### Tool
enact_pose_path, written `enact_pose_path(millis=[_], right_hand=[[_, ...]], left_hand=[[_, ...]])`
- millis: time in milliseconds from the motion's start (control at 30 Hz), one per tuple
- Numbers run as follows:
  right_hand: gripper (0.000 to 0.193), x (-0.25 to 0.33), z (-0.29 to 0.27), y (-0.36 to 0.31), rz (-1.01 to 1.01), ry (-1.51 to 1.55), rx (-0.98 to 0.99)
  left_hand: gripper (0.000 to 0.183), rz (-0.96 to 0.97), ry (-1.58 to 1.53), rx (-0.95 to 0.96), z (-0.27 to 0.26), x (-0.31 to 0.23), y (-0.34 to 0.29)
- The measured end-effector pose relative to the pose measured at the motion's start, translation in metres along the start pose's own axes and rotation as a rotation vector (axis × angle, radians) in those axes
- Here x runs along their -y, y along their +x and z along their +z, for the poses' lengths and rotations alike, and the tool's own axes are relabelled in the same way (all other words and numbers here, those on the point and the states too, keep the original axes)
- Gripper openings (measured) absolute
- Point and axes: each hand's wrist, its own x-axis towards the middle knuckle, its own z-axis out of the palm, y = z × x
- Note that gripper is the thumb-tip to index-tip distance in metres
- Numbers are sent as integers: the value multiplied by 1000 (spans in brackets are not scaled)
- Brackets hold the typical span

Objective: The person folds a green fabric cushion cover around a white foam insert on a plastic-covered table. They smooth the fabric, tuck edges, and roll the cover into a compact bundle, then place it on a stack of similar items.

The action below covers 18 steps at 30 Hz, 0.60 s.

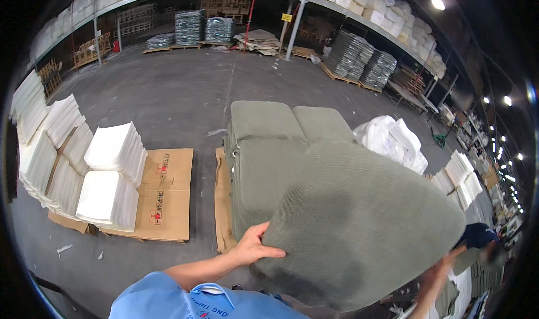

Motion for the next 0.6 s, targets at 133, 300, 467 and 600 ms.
enact_pose_path(millis=[133, 300, 467, 600], right_hand=[[65, -163, 110, -92, 601, 373, 302], [55, -216, 205, -71, 741, 288, 409], [53, -251, 315, 19, 803, 300, 612], [52, -230, 435, 121, 717, 420, 693]], left_hand=[[66, -280, -75, -242, -33, 16, 1], [79, -599, -49, -539, -63, 47, 32], [95, -661, -114, -791, -114, 91, 90], [72, -339, 82, -730, -158, 36, 179]])
